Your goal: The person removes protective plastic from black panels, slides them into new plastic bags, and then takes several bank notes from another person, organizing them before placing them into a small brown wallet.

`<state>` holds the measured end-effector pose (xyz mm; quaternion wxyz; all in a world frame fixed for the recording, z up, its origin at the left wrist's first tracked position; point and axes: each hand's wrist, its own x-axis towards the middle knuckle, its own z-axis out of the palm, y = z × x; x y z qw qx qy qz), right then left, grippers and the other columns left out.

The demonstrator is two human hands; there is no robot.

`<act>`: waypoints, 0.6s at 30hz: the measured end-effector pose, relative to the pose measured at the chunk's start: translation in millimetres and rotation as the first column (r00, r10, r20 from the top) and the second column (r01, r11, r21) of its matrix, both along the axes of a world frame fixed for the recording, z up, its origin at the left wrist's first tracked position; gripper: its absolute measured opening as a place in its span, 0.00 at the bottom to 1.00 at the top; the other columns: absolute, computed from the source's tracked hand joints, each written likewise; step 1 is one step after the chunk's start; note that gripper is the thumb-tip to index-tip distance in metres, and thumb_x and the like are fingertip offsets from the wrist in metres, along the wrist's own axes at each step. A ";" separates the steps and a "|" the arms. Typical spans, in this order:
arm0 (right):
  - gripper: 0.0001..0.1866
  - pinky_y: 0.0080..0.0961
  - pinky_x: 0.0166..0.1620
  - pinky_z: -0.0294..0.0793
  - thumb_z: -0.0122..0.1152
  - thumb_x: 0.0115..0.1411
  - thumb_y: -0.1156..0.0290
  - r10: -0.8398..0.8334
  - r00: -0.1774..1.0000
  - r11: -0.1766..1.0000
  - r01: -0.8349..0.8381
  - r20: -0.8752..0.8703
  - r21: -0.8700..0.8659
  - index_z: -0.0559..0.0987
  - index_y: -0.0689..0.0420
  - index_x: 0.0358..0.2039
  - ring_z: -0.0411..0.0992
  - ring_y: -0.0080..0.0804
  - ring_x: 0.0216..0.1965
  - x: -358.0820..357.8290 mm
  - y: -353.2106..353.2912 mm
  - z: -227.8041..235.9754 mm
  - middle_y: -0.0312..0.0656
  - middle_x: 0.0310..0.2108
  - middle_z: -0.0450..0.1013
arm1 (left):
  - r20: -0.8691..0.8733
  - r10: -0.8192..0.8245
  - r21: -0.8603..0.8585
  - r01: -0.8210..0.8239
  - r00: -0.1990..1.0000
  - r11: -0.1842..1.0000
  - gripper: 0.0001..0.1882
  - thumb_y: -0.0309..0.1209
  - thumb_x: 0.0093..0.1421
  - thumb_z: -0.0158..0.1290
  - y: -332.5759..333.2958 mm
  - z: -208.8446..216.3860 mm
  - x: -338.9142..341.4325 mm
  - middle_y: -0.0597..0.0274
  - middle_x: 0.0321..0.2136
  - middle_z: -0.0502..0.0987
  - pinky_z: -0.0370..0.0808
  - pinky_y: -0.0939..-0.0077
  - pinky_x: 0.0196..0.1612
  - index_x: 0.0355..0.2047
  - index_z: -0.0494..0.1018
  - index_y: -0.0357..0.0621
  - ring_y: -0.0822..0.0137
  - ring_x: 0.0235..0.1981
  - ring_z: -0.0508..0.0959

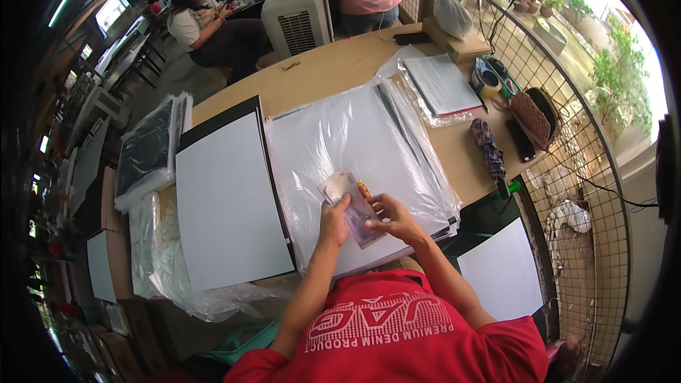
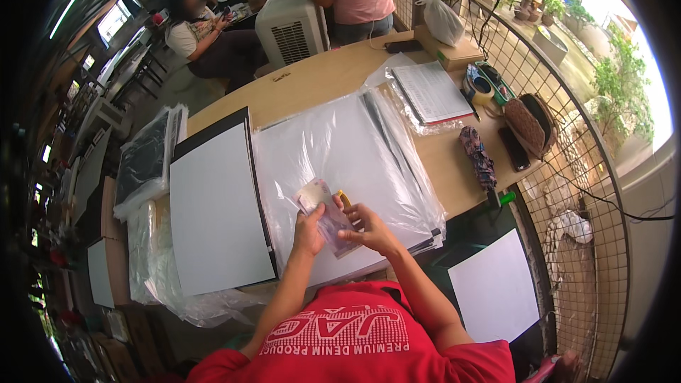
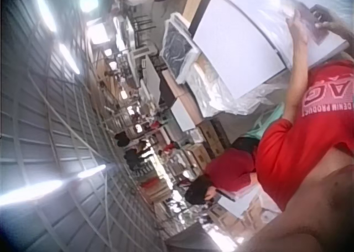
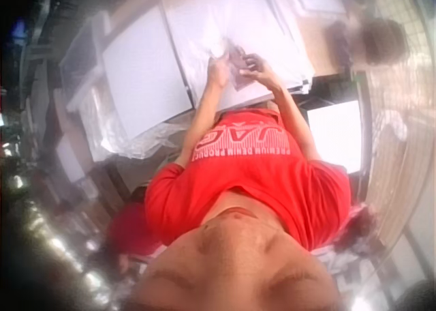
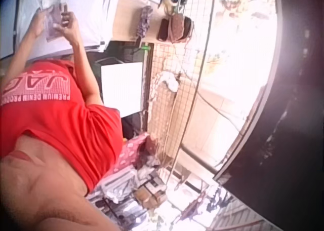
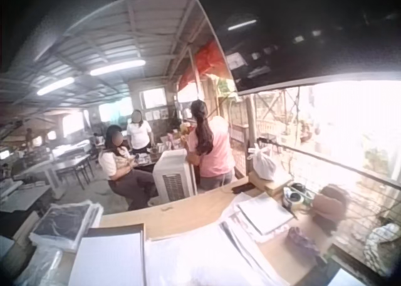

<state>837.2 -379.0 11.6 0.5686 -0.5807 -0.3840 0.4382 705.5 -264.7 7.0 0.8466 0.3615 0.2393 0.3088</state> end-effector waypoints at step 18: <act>0.22 0.23 0.44 0.76 0.62 0.58 0.77 0.027 0.883 0.999 -0.012 -0.469 0.034 0.68 0.68 0.51 0.75 0.27 0.40 26.2 10.4 49.3 0.43 0.43 0.74 | -0.343 0.034 0.119 0.008 0.939 0.993 0.14 0.27 0.64 0.48 1.9 4.7 -9.4 0.56 0.40 0.78 0.78 0.72 0.41 0.48 0.71 0.33 0.66 0.39 0.80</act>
